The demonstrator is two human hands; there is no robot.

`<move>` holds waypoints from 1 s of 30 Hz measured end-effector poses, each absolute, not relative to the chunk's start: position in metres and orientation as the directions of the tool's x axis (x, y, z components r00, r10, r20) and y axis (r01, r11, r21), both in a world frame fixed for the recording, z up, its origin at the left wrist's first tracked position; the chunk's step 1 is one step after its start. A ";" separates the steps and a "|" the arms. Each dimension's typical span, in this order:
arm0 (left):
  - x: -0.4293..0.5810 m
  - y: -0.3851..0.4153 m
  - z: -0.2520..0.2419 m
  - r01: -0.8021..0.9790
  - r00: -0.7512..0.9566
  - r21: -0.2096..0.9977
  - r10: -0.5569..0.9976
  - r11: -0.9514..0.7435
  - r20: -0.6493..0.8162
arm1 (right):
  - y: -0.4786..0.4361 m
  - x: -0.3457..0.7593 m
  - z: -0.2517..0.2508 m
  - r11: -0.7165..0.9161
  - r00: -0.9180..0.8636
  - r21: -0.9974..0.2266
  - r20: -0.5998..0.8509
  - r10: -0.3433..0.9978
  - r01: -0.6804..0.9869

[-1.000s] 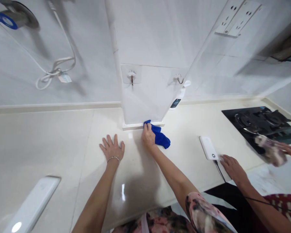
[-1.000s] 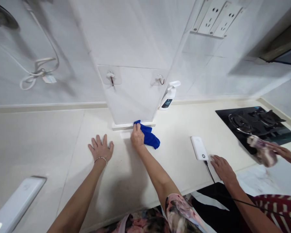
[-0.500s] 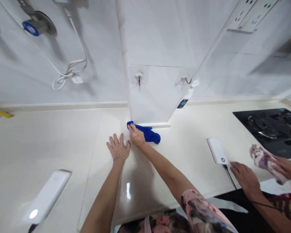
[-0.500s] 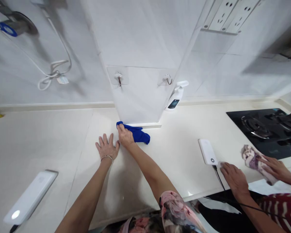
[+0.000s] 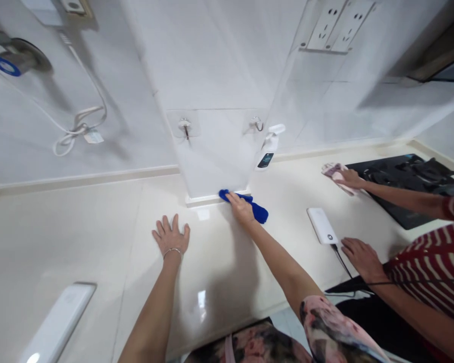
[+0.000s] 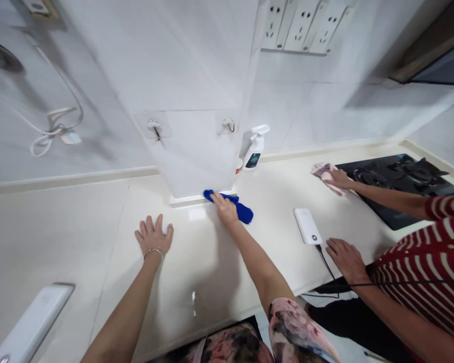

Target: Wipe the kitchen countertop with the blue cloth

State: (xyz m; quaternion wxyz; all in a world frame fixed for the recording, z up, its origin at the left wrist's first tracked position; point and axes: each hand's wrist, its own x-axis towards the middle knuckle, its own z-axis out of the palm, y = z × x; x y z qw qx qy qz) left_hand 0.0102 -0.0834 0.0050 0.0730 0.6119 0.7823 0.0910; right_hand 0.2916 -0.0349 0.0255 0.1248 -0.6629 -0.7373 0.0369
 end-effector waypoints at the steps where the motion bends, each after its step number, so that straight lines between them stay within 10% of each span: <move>1: 0.011 -0.083 0.006 0.944 -0.243 0.228 0.970 0.237 0.001 | -0.038 0.305 0.025 0.064 -0.031 -0.233 0.142 0.989 0.970; 18: 0.017 -0.078 0.013 0.957 -0.243 0.178 0.969 0.230 0.054 | -0.053 0.387 0.009 -0.300 0.518 -0.685 0.131 0.846 0.664; 30: 0.020 -0.076 0.013 0.954 -0.257 0.165 0.966 0.250 0.020 | -0.021 0.362 0.050 -0.136 0.124 -0.453 -0.055 0.991 0.881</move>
